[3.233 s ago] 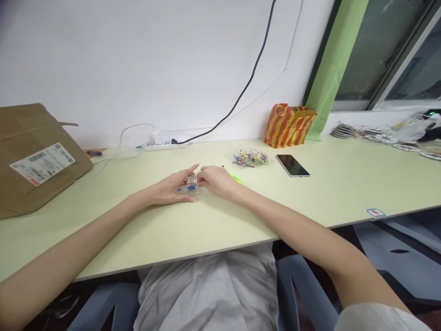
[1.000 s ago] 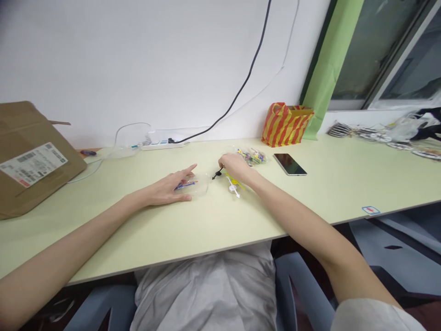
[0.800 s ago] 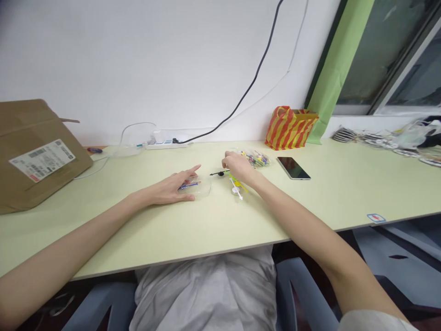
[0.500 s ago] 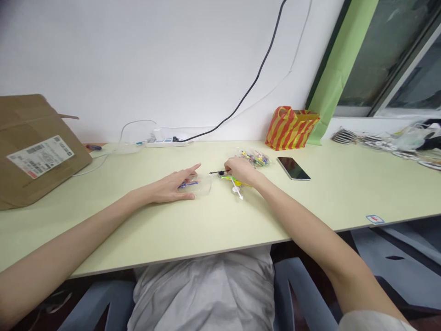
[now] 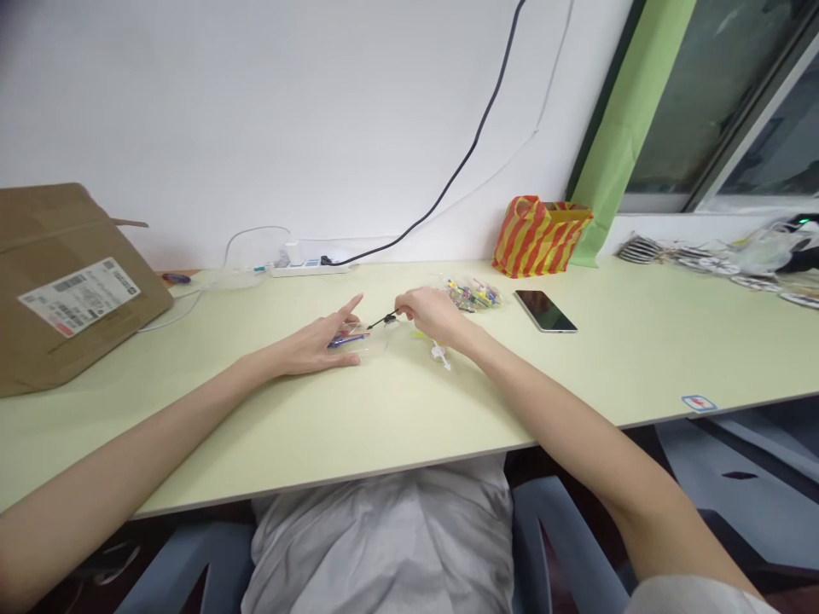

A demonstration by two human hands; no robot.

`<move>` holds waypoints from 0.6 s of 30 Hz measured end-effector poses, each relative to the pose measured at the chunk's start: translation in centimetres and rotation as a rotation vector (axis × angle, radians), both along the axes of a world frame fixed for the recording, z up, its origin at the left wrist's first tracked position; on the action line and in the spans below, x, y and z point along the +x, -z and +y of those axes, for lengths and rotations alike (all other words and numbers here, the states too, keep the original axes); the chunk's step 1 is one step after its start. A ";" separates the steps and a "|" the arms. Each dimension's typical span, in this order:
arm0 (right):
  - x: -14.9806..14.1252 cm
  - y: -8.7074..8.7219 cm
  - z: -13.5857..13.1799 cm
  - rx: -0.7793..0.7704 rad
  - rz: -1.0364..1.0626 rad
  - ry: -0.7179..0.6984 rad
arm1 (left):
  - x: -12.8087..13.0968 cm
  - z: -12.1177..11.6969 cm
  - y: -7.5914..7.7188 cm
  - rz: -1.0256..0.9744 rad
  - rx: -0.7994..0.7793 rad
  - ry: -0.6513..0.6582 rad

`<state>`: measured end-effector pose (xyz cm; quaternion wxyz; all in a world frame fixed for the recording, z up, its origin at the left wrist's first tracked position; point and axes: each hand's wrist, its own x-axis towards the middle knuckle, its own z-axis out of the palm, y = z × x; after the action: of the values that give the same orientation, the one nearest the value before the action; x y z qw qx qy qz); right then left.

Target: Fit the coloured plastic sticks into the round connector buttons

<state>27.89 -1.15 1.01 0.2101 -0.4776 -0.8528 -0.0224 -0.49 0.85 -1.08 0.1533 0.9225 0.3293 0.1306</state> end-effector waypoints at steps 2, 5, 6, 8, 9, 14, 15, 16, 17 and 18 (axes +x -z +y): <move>-0.6 0.1 -0.4 -0.026 -0.021 -0.023 | -0.2 0.1 -0.1 0.006 0.023 -0.019; -1.7 0.3 -1.3 -0.085 -0.019 -0.076 | -0.3 0.2 -0.1 0.015 0.041 -0.036; -2.1 0.3 -1.6 -0.100 -0.009 -0.096 | -0.3 0.2 -0.1 0.013 0.044 -0.031; -2.9 0.7 -2.1 -0.107 0.012 -0.123 | 0.0 0.0 -0.1 0.002 0.047 -0.004; -3.4 0.9 -2.3 -0.097 0.024 -0.124 | 0.2 -0.2 -0.1 -0.008 0.045 0.015; -5.1 2.2 -2.5 -0.053 0.122 -0.053 | 1.3 -1.5 -0.2 -0.042 0.001 0.078; -5.2 2.4 -2.5 -0.054 0.143 -0.040 | 1.5 -1.7 -0.3 -0.046 -0.012 0.084; -5.3 2.5 -2.5 -0.059 0.158 -0.033 | 1.5 -1.8 -0.3 -0.055 -0.026 0.089; -5.3 2.6 -2.5 -0.063 0.170 -0.037 | 1.6 -1.9 -0.3 -0.068 -0.044 0.093; -5.4 2.7 -2.6 -0.066 0.177 -0.055 | 1.6 -1.9 -0.4 -0.083 -0.062 0.097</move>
<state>22.53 -3.73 -1.65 0.2693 -0.4608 -0.8440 0.0539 1.10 -1.04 -0.73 0.2014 0.9260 0.2814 0.1511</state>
